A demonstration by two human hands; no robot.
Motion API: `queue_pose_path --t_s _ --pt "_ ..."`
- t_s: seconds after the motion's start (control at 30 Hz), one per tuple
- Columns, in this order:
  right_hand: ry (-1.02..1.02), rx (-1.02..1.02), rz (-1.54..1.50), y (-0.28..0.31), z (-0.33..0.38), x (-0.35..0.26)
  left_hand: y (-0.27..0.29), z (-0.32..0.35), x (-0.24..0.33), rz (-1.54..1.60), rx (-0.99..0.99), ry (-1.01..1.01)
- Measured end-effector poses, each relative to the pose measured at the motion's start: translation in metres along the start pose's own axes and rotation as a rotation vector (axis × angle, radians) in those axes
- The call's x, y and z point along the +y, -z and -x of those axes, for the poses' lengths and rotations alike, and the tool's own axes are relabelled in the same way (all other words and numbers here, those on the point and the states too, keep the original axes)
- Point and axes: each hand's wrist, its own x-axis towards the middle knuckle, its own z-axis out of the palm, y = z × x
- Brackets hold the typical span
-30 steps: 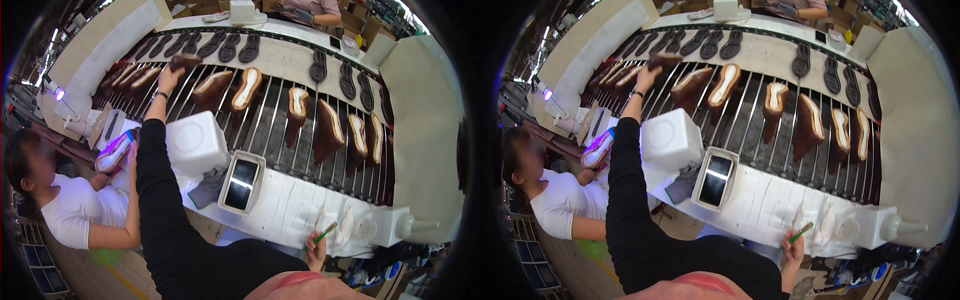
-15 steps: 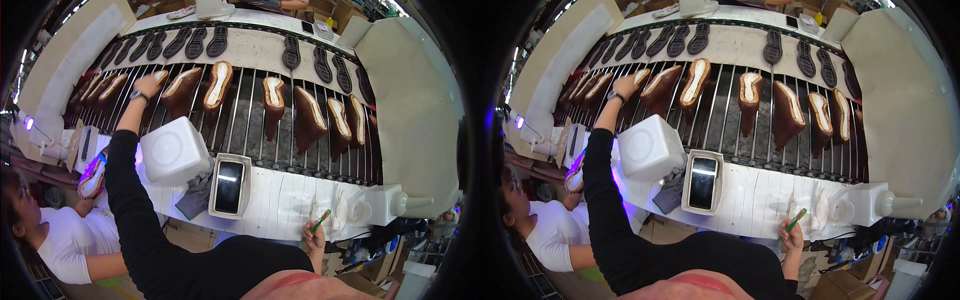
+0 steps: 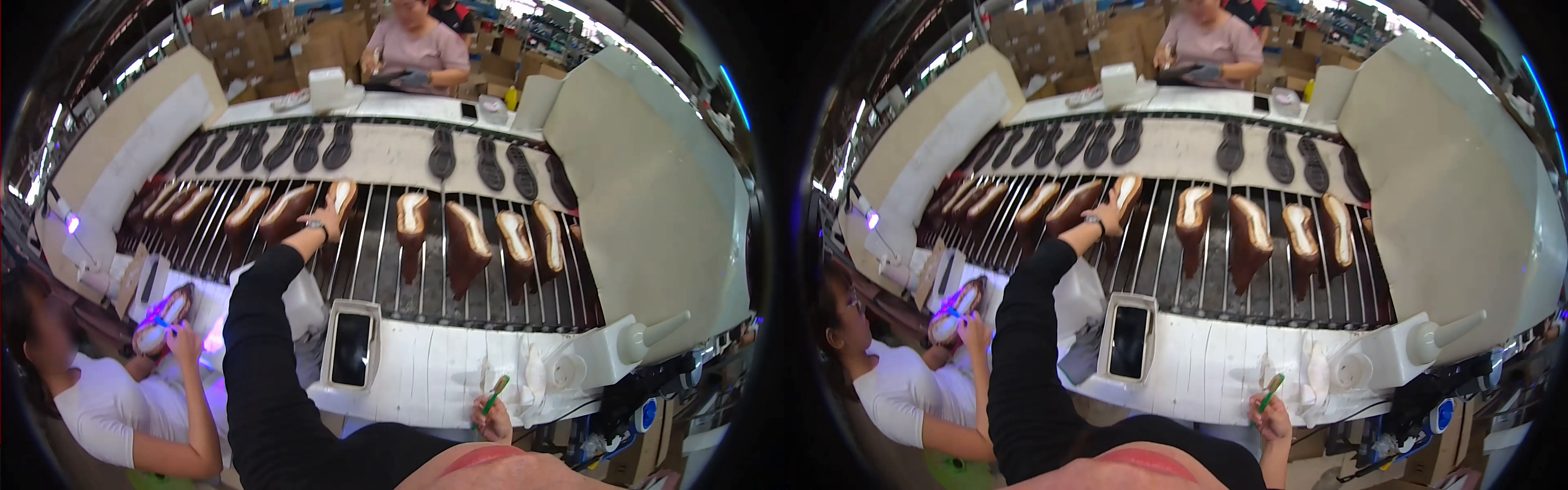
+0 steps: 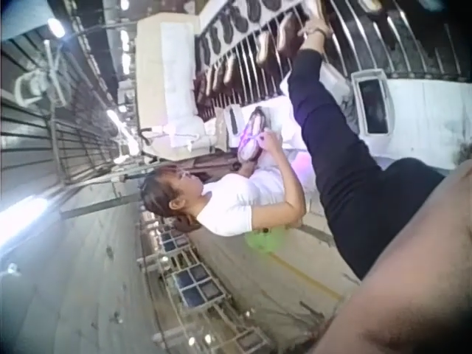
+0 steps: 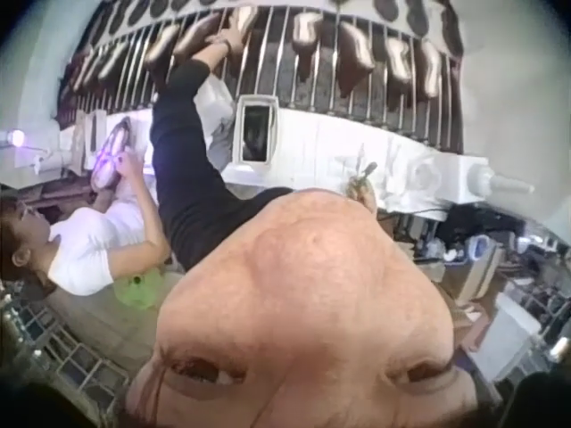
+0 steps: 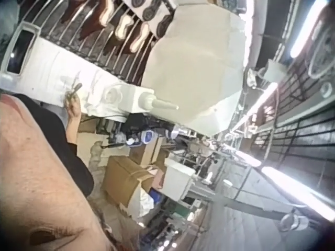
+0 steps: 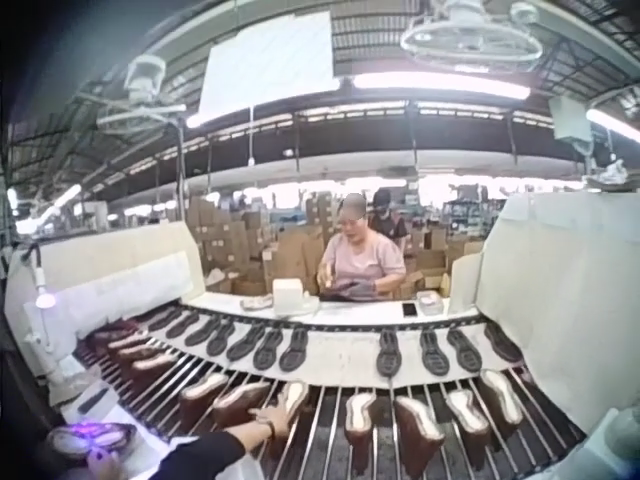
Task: The recorder uses a brush to apply a white liquid adhesive to the edges and bottom of brown leather shoe uppers before placing them onto a conveyor belt.
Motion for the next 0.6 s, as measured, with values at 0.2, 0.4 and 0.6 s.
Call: queue_pose_path --t_s 0.2,0.4,0.6 --pt "-0.012 -0.053 -0.027 0.000 -0.001 -0.002 0.033 0.026 -0.008 0.023 0.130 -0.018" --pt "-0.040 -0.138 -0.036 0.005 -0.003 -0.002 0.098 0.046 -0.038 0.504 0.553 -0.111" --pt "0.039 -0.067 -0.044 0.014 0.003 0.006 0.157 0.203 -0.007 0.612 0.687 -0.270"
